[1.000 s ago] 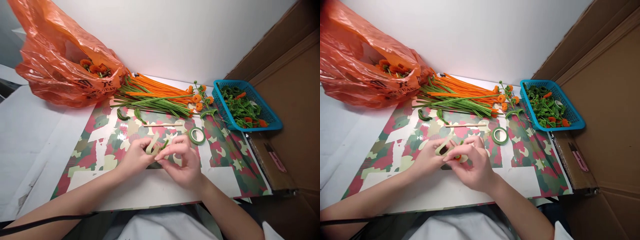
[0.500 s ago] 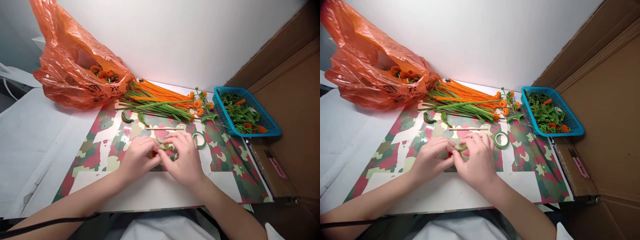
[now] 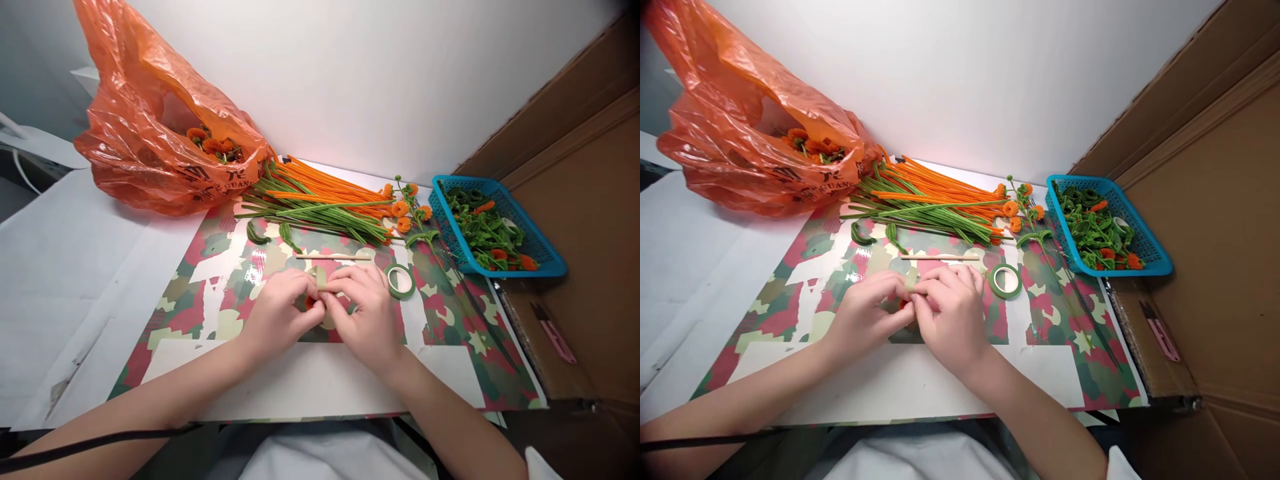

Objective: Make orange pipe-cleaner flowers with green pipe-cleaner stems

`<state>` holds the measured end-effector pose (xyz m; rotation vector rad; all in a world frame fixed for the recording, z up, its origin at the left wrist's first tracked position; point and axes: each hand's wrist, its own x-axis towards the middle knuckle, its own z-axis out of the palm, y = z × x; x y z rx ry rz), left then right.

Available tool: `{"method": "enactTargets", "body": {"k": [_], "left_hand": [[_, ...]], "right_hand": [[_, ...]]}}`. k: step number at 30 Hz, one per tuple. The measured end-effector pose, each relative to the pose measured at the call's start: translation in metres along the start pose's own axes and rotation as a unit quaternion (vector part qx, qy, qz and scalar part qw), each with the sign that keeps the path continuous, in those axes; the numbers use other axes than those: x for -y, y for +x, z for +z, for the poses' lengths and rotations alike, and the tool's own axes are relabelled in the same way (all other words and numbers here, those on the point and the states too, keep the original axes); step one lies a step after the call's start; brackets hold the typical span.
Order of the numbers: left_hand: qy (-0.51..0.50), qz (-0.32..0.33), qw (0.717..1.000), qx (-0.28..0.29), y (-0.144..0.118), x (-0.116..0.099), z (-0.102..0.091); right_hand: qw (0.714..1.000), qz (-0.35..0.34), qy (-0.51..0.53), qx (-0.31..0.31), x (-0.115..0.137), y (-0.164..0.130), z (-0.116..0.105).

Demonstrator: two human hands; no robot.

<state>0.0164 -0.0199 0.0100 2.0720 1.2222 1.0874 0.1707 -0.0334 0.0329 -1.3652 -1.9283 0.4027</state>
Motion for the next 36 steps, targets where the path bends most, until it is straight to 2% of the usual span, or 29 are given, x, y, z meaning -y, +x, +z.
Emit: {"method": "enactTargets", "body": {"k": [3,6,12,20,25,28,30,33,36], "left_hand": [[-0.109,-0.089,0.990,0.027,0.001,-0.002,-0.002],[-0.182,-0.138,0.973,0.040,0.001,-0.003,-0.002],[-0.237,-0.164,0.957,0.029,-0.001,-0.002,-0.001],[-0.258,-0.155,0.953,0.032,0.000,-0.002,-0.003],[-0.266,-0.161,0.950,0.039,-0.001,-0.004,-0.005],[-0.202,-0.121,0.972,0.020,-0.002,-0.004,-0.005],[-0.139,-0.067,0.988,-0.004,-0.003,-0.003,-0.005],[-0.049,0.055,0.996,-0.055,-0.003,0.000,-0.006],[0.034,0.158,0.982,-0.100,0.000,0.002,-0.008]], "right_hand": [[0.998,-0.068,-0.001,0.000,-0.004,0.000,-0.002],[0.993,-0.118,-0.005,0.019,-0.009,0.000,-0.007],[0.989,-0.137,0.006,0.055,-0.015,-0.002,-0.013],[0.984,-0.165,0.039,0.064,-0.012,-0.004,-0.016],[0.981,-0.174,0.056,0.063,-0.020,-0.014,-0.023],[0.984,-0.153,0.052,0.070,-0.029,-0.020,-0.028],[0.982,-0.140,0.067,0.104,-0.033,-0.022,-0.032],[0.966,-0.105,0.140,0.190,-0.037,-0.023,-0.039],[0.933,-0.069,0.203,0.290,-0.041,-0.023,-0.046]]}}
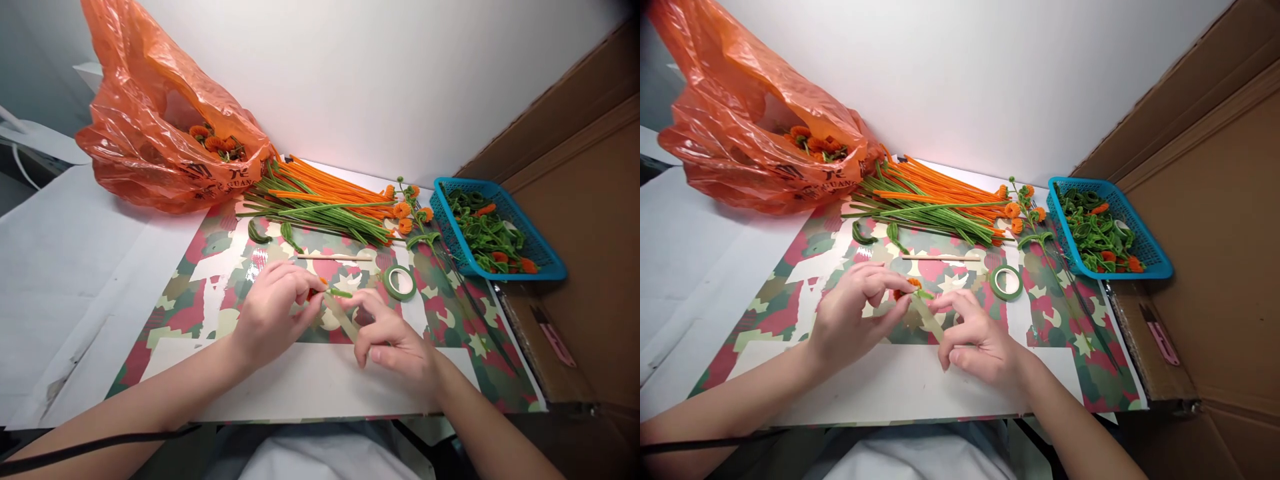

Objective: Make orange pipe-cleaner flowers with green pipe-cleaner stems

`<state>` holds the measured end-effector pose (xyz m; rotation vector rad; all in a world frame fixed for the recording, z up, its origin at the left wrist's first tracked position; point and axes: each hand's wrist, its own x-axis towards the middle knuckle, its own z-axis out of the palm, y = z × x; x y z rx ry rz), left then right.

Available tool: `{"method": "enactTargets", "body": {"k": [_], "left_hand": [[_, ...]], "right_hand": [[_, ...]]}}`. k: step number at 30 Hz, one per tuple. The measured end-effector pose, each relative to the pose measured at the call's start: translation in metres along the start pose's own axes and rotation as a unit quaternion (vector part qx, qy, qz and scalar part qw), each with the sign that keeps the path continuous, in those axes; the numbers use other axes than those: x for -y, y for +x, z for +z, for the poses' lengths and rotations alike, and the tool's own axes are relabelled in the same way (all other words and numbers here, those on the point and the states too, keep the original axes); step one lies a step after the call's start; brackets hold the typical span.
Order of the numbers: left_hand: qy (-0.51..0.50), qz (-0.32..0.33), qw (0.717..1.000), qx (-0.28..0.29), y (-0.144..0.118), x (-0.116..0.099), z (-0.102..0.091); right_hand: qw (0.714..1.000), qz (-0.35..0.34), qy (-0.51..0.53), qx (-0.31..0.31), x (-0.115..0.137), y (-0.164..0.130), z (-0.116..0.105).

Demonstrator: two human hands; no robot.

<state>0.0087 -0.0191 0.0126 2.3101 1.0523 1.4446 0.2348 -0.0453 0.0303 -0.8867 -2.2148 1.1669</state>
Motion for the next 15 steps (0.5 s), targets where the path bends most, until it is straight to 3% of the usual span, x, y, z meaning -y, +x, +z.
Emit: {"method": "enactTargets", "body": {"k": [2,3,7,8,12,15], "left_hand": [[0.034,0.027,0.999,-0.012,0.002,0.001,-0.001],[0.046,0.035,0.998,-0.018,0.002,0.001,-0.001],[0.091,0.076,0.992,-0.028,0.003,-0.003,0.000],[0.103,0.091,0.990,-0.028,0.003,-0.004,0.000],[0.139,0.144,0.980,-0.021,0.001,-0.005,0.000],[0.137,0.145,0.980,-0.019,-0.002,-0.003,0.001]], "right_hand": [[0.999,0.034,-0.008,0.015,-0.001,-0.003,-0.004],[0.998,0.056,-0.032,-0.015,-0.002,-0.003,-0.005],[0.952,0.108,-0.100,-0.267,0.004,0.007,0.003],[0.947,0.102,-0.087,-0.292,0.007,0.012,0.009],[0.926,0.153,0.014,-0.344,0.017,0.039,0.039],[0.908,0.174,0.102,-0.366,0.015,0.049,0.051]]}}
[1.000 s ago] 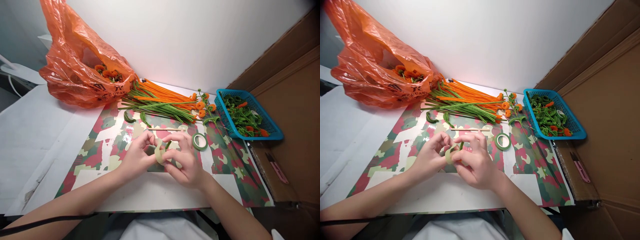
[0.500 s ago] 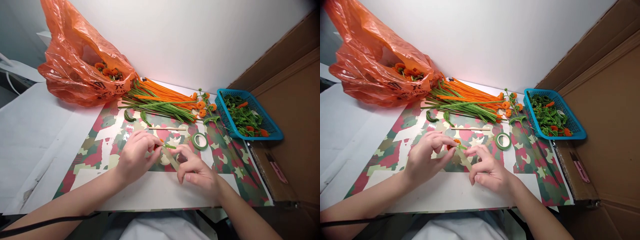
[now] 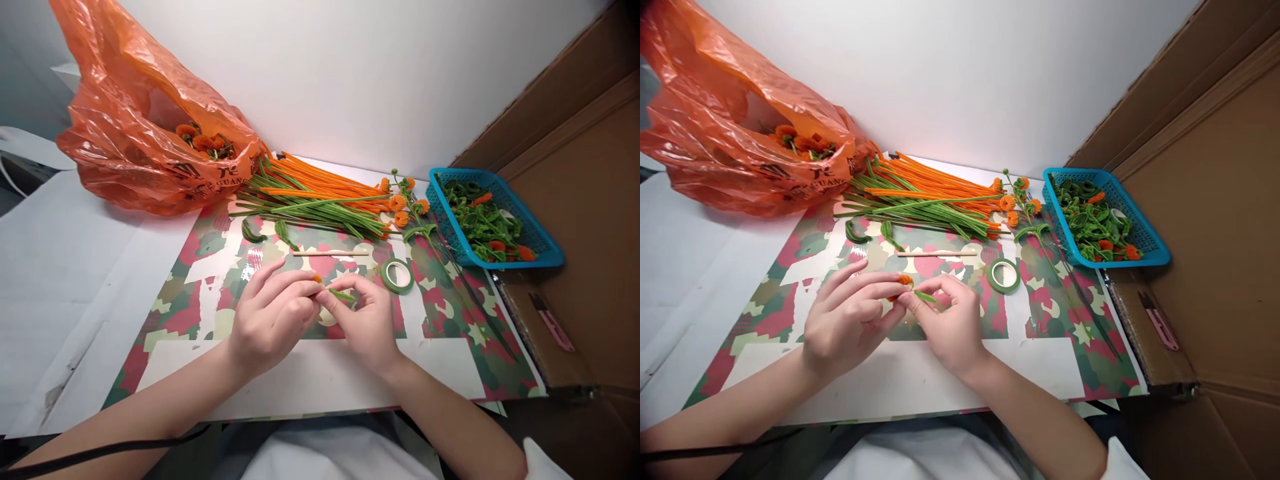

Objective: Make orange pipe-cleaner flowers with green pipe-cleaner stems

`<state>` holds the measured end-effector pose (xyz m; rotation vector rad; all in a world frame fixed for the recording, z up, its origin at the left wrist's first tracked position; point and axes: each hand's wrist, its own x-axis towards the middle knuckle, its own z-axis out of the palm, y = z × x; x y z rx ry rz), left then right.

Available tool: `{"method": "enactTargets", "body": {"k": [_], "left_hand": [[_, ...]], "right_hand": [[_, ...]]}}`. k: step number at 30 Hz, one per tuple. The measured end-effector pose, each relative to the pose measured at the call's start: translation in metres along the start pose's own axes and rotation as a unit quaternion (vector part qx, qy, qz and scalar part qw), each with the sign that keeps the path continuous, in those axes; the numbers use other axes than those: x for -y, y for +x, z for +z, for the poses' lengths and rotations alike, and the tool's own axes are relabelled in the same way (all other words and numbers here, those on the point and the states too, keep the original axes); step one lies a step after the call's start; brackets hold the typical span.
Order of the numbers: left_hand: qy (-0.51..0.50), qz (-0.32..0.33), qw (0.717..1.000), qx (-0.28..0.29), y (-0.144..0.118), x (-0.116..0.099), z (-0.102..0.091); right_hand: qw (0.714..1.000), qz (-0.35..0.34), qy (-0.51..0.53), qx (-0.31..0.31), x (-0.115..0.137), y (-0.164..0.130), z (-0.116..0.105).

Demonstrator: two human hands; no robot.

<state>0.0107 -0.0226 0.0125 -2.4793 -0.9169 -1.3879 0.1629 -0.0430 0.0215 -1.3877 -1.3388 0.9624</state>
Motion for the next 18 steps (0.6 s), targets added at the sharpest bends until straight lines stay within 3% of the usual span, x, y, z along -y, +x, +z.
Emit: {"method": "enactTargets", "body": {"k": [4,9,14,18], "left_hand": [[-0.087,-0.064,0.994,0.005,-0.004,0.001,0.004],[-0.199,-0.154,0.968,0.019,-0.003,0.002,0.000],[-0.318,-0.252,0.908,0.108,0.001,0.003,-0.008],[-0.402,-0.333,0.845,0.113,0.004,0.003,-0.009]], "right_hand": [[0.999,-0.001,0.040,0.023,-0.009,0.004,-0.003],[0.996,-0.047,0.045,0.056,-0.015,0.006,-0.009],[0.993,-0.078,0.066,0.060,-0.016,0.007,-0.011],[0.990,-0.114,0.061,0.058,-0.017,0.008,-0.014]]}}
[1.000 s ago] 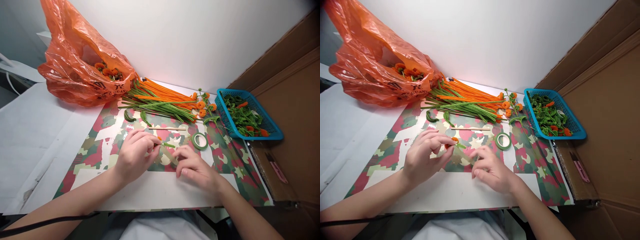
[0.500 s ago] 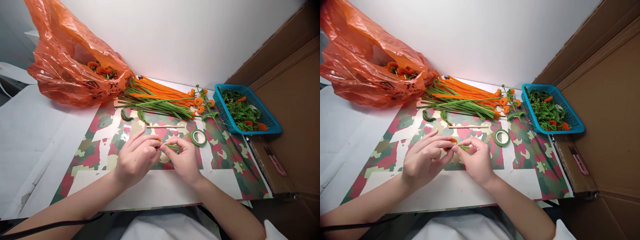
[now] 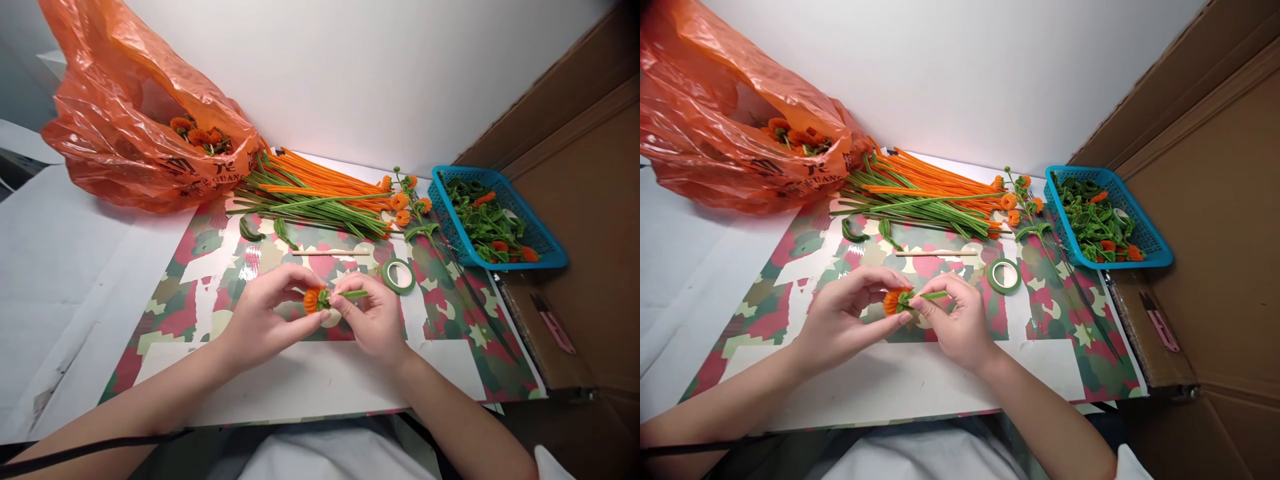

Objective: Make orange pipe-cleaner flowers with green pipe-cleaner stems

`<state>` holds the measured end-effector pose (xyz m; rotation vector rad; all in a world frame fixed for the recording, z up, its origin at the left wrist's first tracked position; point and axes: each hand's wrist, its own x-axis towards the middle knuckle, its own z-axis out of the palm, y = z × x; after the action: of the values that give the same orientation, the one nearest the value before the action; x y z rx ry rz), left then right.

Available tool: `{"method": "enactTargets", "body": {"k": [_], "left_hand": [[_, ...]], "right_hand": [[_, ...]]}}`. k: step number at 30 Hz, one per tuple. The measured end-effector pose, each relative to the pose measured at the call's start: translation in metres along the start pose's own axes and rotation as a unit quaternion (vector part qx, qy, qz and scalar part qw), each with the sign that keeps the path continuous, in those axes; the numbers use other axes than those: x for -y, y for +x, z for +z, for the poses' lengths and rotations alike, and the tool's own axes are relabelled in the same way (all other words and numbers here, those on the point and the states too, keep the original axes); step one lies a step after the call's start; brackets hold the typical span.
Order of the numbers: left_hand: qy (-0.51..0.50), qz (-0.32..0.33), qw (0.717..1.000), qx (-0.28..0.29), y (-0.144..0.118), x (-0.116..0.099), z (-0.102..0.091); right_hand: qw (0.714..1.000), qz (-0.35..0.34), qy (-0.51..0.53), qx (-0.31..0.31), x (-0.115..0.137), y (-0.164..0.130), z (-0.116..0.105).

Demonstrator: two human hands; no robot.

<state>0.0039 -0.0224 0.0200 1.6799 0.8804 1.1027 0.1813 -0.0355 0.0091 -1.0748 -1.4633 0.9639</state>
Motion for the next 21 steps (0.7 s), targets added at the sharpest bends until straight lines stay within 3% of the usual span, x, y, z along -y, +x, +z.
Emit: {"method": "enactTargets", "body": {"k": [4,9,12,21], "left_hand": [[-0.130,-0.099,0.986,0.034,0.0029,-0.0030,-0.0009],[-0.291,-0.220,0.923,0.124,0.0080,-0.0022,-0.0030],[-0.321,-0.260,0.898,0.148,0.0089,0.0005,-0.0032],[-0.381,-0.353,0.841,0.152,0.0101,0.0017,-0.0009]], "right_hand": [[0.994,-0.094,-0.052,0.009,0.0034,0.0023,-0.0043],[0.984,-0.157,-0.088,0.015,0.0084,0.0058,-0.0078],[0.981,-0.167,-0.094,0.013,0.0083,0.0065,-0.0083],[0.978,-0.177,-0.107,0.004,0.0051,0.0050,-0.0109]]}}
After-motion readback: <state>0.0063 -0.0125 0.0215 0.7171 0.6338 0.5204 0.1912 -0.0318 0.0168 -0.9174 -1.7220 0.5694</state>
